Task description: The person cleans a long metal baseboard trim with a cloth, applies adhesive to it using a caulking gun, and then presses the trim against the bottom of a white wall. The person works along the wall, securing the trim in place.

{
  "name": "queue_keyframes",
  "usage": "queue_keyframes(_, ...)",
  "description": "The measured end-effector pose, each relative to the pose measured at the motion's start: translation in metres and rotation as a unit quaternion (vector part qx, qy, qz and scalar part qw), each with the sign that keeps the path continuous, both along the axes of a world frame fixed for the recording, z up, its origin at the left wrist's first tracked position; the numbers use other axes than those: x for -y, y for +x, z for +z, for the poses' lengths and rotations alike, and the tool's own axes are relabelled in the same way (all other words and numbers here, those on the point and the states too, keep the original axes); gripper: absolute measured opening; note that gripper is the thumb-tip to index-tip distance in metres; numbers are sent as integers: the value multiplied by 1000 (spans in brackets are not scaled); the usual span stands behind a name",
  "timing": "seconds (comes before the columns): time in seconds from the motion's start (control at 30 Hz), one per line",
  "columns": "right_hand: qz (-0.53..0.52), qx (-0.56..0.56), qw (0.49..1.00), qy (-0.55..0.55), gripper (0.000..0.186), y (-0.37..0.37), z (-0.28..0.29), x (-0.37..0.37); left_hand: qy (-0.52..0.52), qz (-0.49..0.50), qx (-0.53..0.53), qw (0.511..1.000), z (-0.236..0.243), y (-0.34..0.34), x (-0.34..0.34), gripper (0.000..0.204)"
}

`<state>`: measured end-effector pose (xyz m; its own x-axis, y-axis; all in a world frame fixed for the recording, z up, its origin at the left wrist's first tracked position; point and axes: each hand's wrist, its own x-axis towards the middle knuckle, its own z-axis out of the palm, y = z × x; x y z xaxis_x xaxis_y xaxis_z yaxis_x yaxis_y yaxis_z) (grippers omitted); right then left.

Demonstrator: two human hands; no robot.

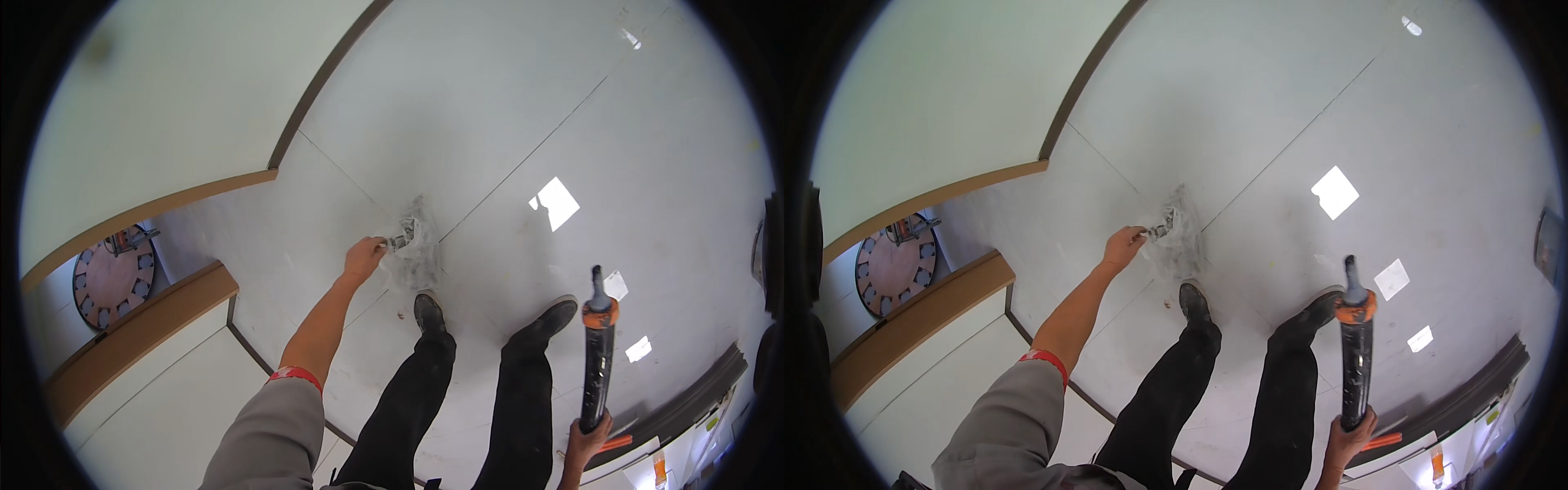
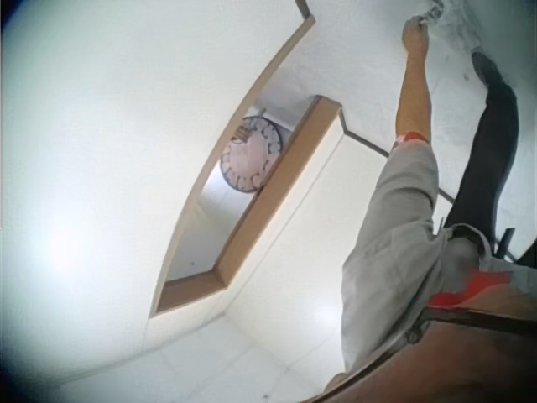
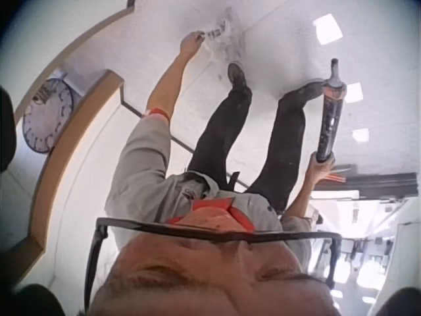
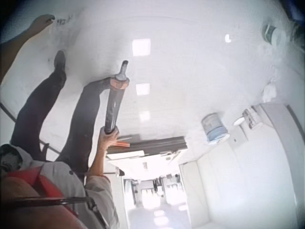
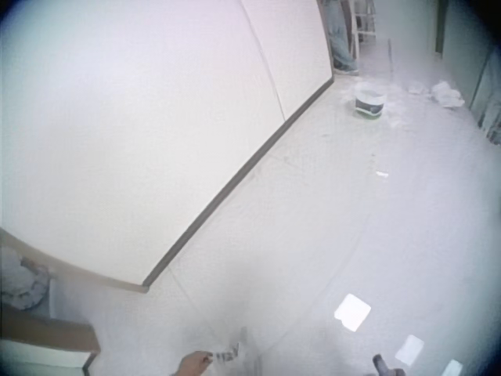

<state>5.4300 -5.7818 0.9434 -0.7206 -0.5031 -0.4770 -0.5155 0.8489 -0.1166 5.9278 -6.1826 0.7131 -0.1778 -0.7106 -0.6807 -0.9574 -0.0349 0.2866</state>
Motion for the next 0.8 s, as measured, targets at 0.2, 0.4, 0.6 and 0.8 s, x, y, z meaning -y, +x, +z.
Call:
queue_keyframes(0.2,-12,-22,997,67,58,-4,-18,-38,49,-111,4,993,-25,-60,-19,75)
queue_keyframes(0.4,-26,-34,997,60,62,-10,-25,-54,-208,27,130,969,-55,-64,-40,80)
queue_keyframes(0.6,-22,-22,997,66,62,-14,-9,-50,-7,-20,213,977,-95,-50,-18,27)
queue_keyframes(0.8,-75,-18,994,82,58,-9,9,-55,-81,-157,144,974,-58,-71,0,11)
